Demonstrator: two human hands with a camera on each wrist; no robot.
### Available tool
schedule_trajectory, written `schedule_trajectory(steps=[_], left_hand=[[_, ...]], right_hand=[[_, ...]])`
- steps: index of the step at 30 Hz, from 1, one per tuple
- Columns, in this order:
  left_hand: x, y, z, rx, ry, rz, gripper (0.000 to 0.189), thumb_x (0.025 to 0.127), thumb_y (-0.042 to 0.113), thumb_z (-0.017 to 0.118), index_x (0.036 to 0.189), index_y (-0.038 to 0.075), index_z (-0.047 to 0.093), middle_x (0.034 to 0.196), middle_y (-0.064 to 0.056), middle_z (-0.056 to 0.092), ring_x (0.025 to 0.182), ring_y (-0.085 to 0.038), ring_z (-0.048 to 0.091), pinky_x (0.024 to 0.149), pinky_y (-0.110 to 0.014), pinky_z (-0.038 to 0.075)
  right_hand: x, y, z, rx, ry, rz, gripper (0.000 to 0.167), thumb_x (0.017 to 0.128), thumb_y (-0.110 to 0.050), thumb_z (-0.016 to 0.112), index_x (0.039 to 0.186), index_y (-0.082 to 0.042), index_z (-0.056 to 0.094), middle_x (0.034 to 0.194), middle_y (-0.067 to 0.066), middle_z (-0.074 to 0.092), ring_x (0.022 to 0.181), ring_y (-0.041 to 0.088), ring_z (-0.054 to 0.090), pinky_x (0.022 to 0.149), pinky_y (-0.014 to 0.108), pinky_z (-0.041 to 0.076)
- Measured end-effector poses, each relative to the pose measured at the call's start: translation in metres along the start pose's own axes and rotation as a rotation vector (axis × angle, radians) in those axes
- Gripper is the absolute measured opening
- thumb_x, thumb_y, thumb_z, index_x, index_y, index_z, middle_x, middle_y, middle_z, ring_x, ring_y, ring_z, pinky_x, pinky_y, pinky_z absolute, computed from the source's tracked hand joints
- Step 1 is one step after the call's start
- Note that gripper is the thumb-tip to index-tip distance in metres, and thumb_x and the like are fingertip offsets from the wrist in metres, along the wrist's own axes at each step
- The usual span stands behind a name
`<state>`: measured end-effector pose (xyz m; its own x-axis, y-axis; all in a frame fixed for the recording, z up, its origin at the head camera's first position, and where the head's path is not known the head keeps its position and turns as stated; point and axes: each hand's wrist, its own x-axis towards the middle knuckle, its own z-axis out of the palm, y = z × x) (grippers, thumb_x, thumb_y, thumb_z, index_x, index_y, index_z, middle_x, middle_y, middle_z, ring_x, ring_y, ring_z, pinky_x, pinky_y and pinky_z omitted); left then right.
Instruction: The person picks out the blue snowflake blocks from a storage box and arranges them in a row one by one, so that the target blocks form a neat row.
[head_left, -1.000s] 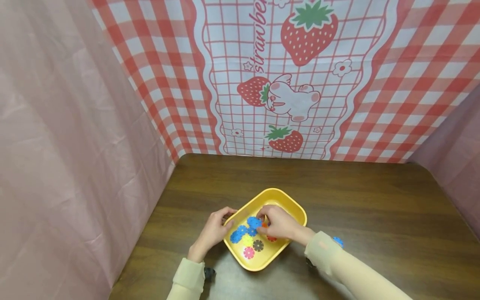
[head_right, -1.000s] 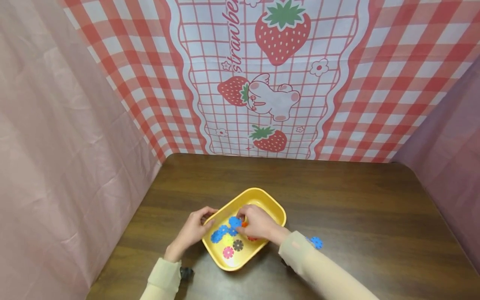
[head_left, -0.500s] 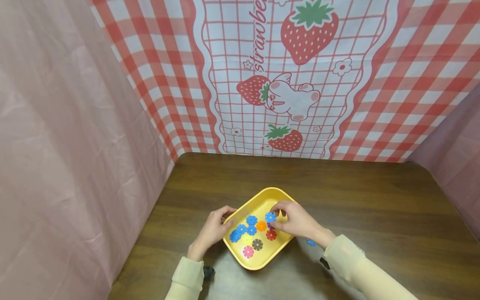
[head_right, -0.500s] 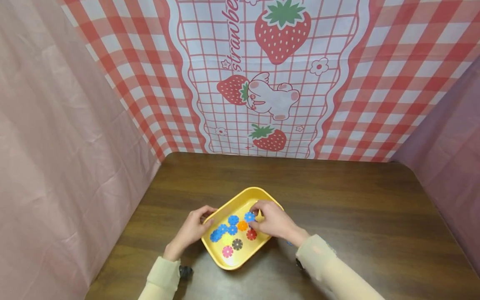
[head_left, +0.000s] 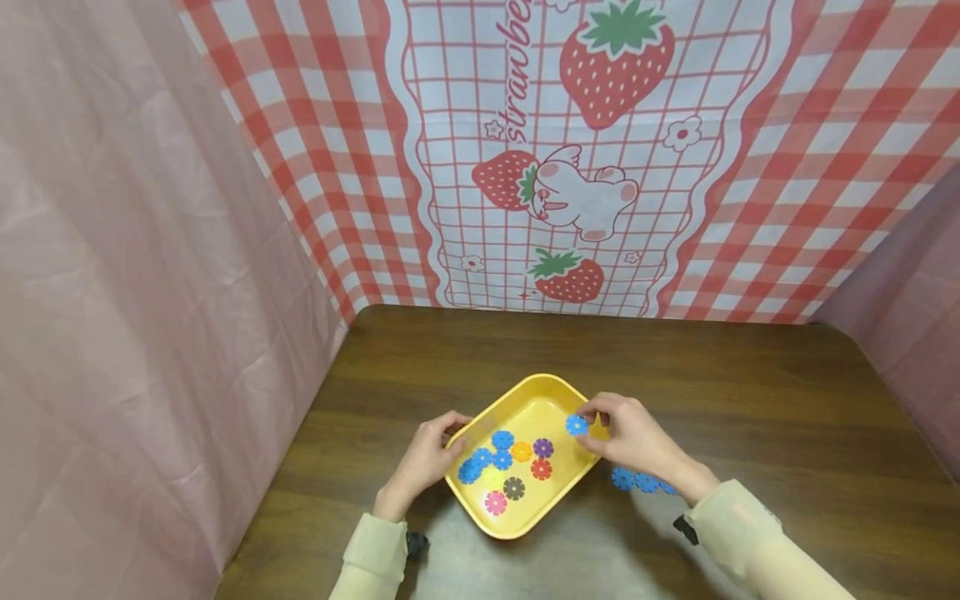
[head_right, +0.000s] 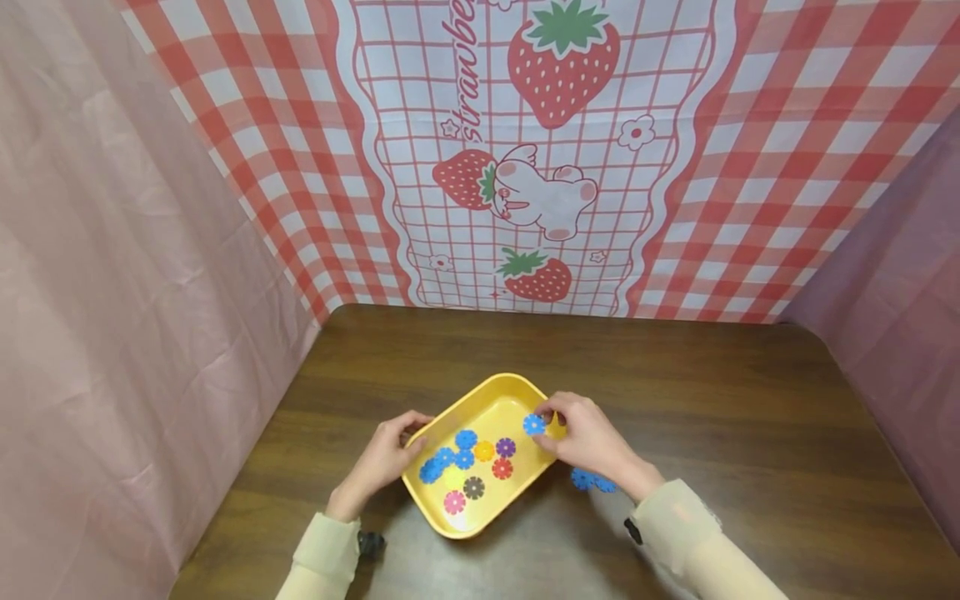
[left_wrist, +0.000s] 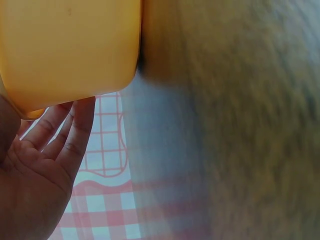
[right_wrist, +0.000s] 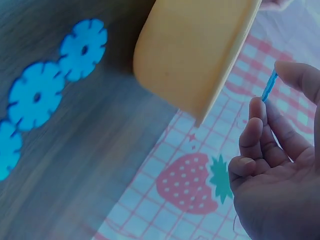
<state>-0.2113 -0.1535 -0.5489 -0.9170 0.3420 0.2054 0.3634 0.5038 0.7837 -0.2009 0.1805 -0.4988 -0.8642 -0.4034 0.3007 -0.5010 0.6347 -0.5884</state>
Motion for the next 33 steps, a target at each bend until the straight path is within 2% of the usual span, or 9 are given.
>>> schedule_trajectory(steps=[6, 11, 21, 33], left_hand=[[0.000, -0.001, 0.000, -0.003, -0.005, -0.013, 0.024, 0.090, -0.004, 0.068, 0.113, 0.002, 0.069, 0.101, -0.008, 0.070, 0.089, -0.018, 0.065, 0.077, -0.030, 0.055], [0.000, -0.002, 0.001, 0.001, -0.007, -0.001, 0.023, 0.090, -0.004, 0.067, 0.113, 0.001, 0.069, 0.101, -0.009, 0.070, 0.089, -0.019, 0.065, 0.076, -0.031, 0.056], [0.001, -0.002, 0.002, -0.005, 0.008, -0.007, 0.024, 0.090, -0.006, 0.067, 0.112, 0.002, 0.069, 0.100, -0.009, 0.070, 0.088, -0.020, 0.065, 0.075, -0.030, 0.056], [0.001, 0.000, 0.001, -0.015, 0.006, -0.018, 0.024, 0.090, -0.006, 0.067, 0.112, 0.002, 0.069, 0.100, -0.009, 0.070, 0.089, -0.020, 0.065, 0.075, -0.030, 0.055]], right_hand=[[-0.010, 0.011, -0.010, -0.033, 0.044, -0.007, 0.031, 0.073, -0.010, 0.088, 0.099, -0.005, 0.072, 0.082, -0.002, 0.062, 0.073, 0.021, 0.055, 0.064, 0.032, 0.049], [-0.022, 0.020, -0.020, -0.065, 0.083, 0.006, 0.029, 0.073, -0.011, 0.088, 0.098, -0.010, 0.073, 0.084, -0.008, 0.061, 0.075, 0.014, 0.052, 0.064, 0.030, 0.048], [-0.052, 0.040, -0.034, -0.117, 0.177, -0.011, 0.029, 0.070, -0.010, 0.089, 0.094, -0.013, 0.073, 0.080, -0.009, 0.060, 0.073, 0.009, 0.050, 0.061, 0.026, 0.044], [-0.094, 0.076, -0.043, -0.145, 0.189, 0.088, 0.029, 0.069, -0.008, 0.089, 0.092, -0.012, 0.071, 0.080, -0.008, 0.059, 0.068, 0.008, 0.048, 0.057, 0.023, 0.038]])
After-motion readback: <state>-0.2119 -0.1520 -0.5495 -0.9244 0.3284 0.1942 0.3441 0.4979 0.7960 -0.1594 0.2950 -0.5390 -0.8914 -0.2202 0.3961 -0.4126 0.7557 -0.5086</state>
